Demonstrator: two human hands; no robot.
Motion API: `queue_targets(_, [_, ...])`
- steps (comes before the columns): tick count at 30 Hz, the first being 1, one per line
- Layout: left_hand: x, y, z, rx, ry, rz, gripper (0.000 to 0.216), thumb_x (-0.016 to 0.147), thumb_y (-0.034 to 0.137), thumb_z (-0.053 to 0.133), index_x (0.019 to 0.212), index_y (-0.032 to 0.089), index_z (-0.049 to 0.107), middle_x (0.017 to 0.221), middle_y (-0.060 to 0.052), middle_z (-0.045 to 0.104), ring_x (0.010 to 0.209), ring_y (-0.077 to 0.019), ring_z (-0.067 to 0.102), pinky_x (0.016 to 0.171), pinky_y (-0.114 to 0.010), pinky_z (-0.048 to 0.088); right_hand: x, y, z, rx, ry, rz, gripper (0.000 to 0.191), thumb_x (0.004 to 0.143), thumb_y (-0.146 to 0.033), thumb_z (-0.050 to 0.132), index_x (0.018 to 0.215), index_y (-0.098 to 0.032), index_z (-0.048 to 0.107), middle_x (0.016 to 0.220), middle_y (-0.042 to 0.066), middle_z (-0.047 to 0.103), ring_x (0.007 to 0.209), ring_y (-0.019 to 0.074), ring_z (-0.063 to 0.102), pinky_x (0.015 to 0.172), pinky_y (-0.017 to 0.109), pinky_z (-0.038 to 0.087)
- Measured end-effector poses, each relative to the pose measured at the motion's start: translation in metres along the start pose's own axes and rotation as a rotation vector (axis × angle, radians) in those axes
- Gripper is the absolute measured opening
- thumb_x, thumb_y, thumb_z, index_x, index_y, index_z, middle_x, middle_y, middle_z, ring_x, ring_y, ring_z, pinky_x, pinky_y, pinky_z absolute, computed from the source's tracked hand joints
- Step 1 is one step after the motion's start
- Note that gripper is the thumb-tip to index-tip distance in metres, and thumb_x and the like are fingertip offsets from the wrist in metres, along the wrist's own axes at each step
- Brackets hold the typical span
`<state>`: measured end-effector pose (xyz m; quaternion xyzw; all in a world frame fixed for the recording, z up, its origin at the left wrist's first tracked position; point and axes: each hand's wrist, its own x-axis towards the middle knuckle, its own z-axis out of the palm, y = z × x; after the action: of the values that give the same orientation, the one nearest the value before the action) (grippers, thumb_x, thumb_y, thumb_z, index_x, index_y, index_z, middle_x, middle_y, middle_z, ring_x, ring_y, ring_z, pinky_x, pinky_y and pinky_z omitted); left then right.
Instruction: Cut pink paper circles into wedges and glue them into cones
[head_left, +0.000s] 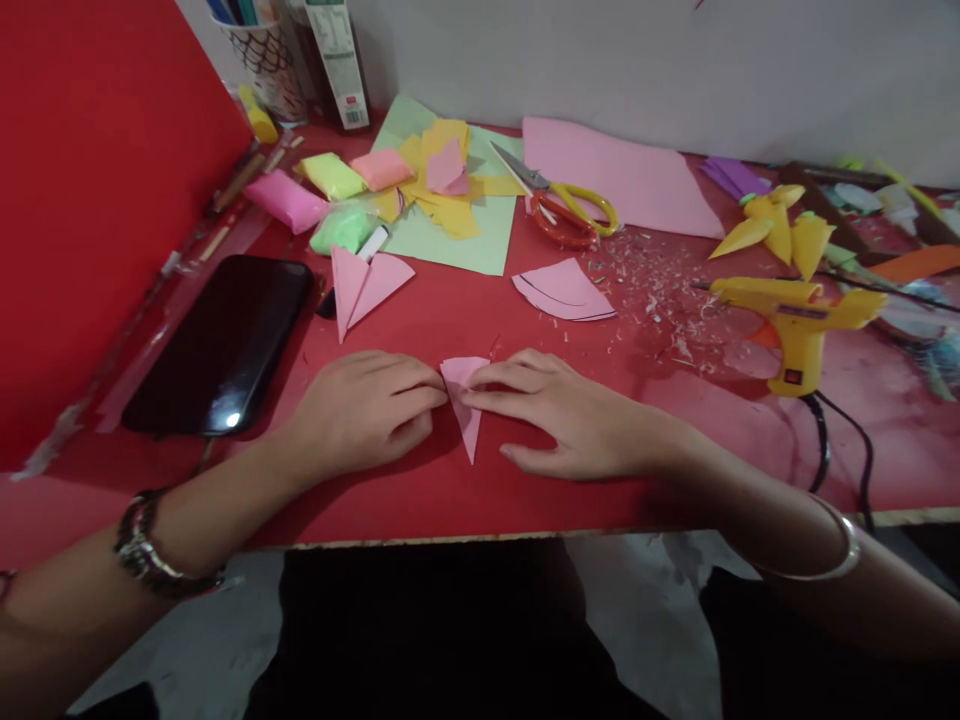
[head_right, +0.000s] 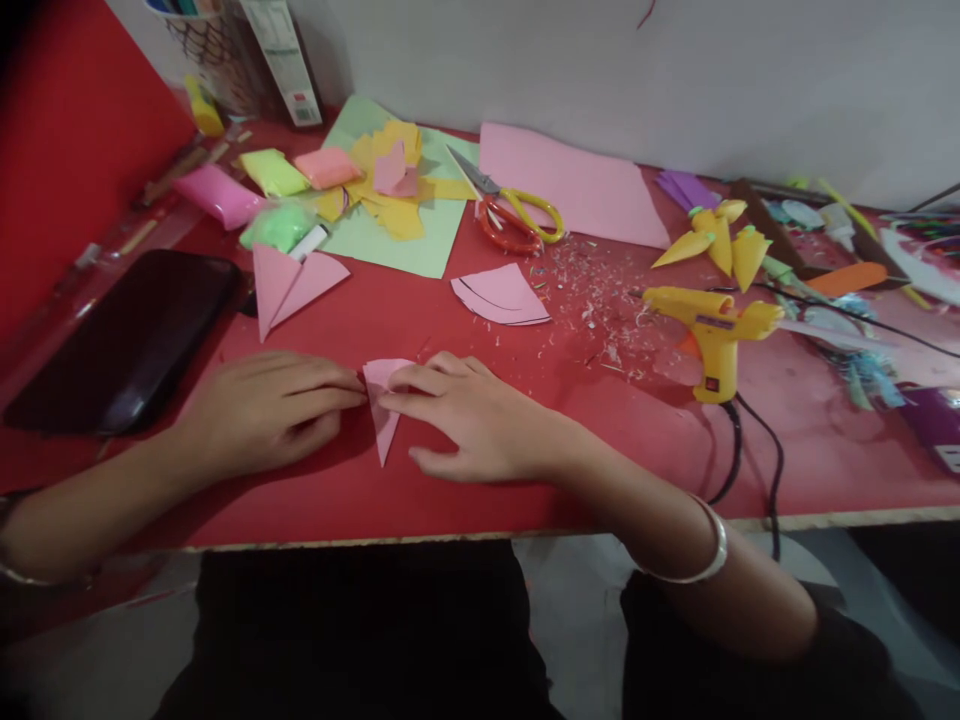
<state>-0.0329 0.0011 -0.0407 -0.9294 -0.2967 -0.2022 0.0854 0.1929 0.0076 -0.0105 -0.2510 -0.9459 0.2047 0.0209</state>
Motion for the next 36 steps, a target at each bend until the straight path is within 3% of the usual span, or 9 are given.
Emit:
queue_targets(13, [0.006, 0.002, -0.007, -0.066, 0.033, 0.150, 0.025, 0.080, 0.023, 0.042, 0.071, 0.017, 0.065, 0.075, -0.003, 0.071, 0.064, -0.0157, 0.063, 0.058, -0.026, 0.047, 0.021, 0.000, -0.001, 0.078, 0.056, 0.031, 0.039, 0.079, -0.007, 0.039, 0.115, -0.013, 0.052, 0.114, 0.011, 0.053, 0.104, 0.0200, 0.047, 0.093, 0.038, 0.038])
queue_targets(22, [0.004, -0.001, -0.008, -0.076, 0.005, 0.197, 0.037, 0.084, 0.037, 0.036, 0.079, 0.015, 0.065, 0.077, -0.005, 0.070, 0.065, -0.0162, 0.063, 0.055, -0.027, 0.047, 0.031, -0.001, 0.005, 0.027, 0.059, 0.066, 0.027, 0.085, -0.012, 0.034, 0.103, -0.010, 0.055, 0.095, 0.012, 0.050, 0.086, 0.0183, 0.048, 0.081, 0.035, 0.044])
queue_targets(29, [0.004, -0.001, -0.008, -0.089, -0.055, 0.172, 0.035, 0.084, 0.037, 0.037, 0.081, 0.018, 0.066, 0.080, -0.005, 0.070, 0.072, -0.0160, 0.063, 0.059, -0.027, 0.047, 0.016, 0.000, 0.008, 0.031, 0.078, 0.022, 0.044, 0.080, -0.005, 0.036, 0.121, -0.013, 0.047, 0.107, 0.012, 0.049, 0.102, 0.0198, 0.044, 0.092, 0.038, 0.039])
queue_targets(36, [0.004, 0.000, -0.008, -0.096, -0.028, 0.152, 0.032, 0.084, 0.036, 0.039, 0.084, 0.017, 0.065, 0.082, -0.005, 0.070, 0.067, -0.0156, 0.063, 0.057, -0.026, 0.046, -0.001, -0.001, 0.006, 0.008, 0.043, -0.001, 0.043, 0.079, -0.007, 0.037, 0.116, -0.014, 0.057, 0.123, 0.015, 0.044, 0.113, 0.0234, 0.042, 0.096, 0.043, 0.035])
